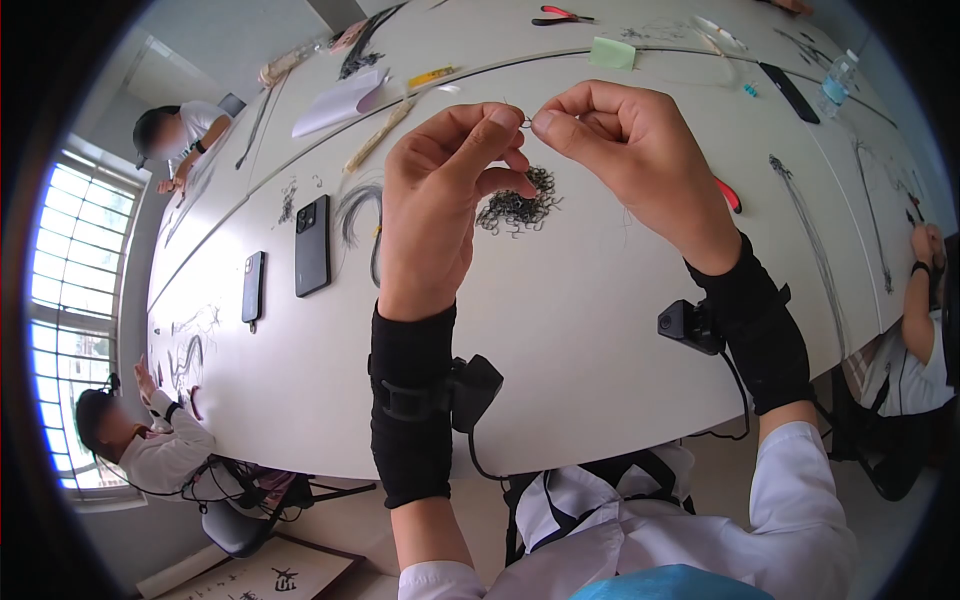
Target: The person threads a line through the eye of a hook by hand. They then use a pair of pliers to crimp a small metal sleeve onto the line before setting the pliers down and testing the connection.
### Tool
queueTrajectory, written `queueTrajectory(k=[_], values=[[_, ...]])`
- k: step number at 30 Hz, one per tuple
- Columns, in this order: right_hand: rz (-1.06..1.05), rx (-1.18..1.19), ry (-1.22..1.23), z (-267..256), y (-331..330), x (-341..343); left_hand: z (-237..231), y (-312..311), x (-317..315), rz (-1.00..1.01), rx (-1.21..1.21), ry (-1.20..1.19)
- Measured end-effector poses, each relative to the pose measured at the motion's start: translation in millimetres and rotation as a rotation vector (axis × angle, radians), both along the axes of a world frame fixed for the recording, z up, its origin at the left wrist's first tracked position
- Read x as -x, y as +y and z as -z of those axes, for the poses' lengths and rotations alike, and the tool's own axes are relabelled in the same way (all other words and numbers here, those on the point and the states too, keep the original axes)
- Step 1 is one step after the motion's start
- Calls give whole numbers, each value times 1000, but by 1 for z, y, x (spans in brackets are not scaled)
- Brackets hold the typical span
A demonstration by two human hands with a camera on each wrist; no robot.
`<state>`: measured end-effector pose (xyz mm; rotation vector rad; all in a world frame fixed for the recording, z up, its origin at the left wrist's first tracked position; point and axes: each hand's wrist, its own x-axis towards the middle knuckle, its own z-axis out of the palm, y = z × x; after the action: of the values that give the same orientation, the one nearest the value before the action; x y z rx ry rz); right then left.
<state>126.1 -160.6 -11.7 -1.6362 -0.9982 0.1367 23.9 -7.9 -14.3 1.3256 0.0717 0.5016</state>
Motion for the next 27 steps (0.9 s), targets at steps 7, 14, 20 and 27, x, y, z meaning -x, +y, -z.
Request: queueTrajectory(k=[7, 14, 20, 27], values=[[-41, -19, 27, 2, -1, -8, -1, 5, 2, -35, -197, 67], [-52, 167, -152, 5, -12, -25, 2, 0, 0, -141, -412, 70], [257, 506, -398, 18, -64, -48, -4, -2, 3, -160, -517, 76], [457, 938, -383, 87, -127, -63, -7, -5, 4, -147, -521, 11]])
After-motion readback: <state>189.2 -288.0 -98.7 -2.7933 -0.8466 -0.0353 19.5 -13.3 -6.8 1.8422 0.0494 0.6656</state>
